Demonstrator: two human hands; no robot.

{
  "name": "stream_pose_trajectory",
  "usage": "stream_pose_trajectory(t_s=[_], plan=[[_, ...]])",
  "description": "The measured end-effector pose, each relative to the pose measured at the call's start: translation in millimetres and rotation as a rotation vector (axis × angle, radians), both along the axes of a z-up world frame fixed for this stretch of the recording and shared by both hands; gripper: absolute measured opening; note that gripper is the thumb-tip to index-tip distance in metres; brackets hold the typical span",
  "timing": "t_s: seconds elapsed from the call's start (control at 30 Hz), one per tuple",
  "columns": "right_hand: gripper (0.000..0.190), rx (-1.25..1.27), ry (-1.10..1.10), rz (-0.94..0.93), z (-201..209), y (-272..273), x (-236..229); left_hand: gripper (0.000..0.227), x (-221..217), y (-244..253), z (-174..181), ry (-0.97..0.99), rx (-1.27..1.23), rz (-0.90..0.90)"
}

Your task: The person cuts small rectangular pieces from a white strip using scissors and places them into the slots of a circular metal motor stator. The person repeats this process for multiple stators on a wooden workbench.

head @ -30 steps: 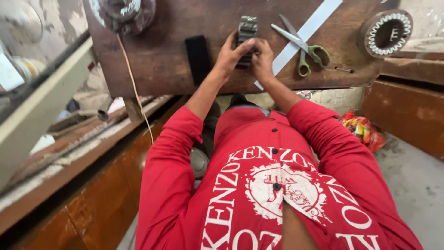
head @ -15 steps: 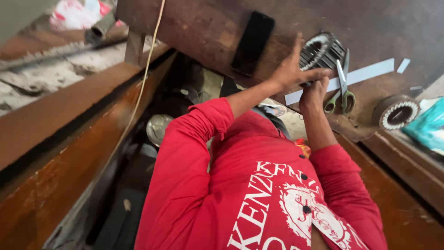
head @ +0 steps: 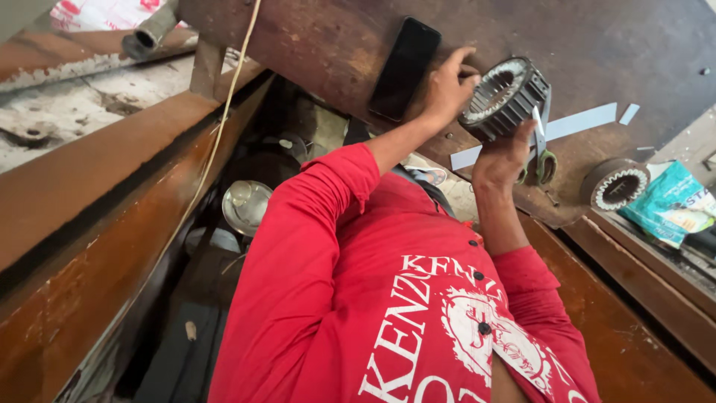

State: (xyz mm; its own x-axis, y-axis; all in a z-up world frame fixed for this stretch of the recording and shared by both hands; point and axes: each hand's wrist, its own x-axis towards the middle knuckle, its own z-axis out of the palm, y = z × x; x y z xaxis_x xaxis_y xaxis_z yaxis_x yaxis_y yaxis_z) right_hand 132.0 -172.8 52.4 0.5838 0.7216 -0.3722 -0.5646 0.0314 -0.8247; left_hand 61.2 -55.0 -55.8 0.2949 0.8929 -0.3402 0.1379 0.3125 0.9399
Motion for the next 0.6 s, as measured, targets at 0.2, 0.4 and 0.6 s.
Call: stream_pose_trajectory(t_s=[0.2,0.4,0.6], plan=[[0.058,-0.01,-0.068,0.031,-2,2,10,0.04,-3,11,8,0.09,0.044,-0.001],[0.063,0.023,0.082,0.133,-32,0,19,0.034,2,13,17,0.131,0.05,-0.007],[0.065,-0.162,-0.035,0.073,-76,-34,36,0.028,21,-9,-1,0.134,0.144,-0.012]])
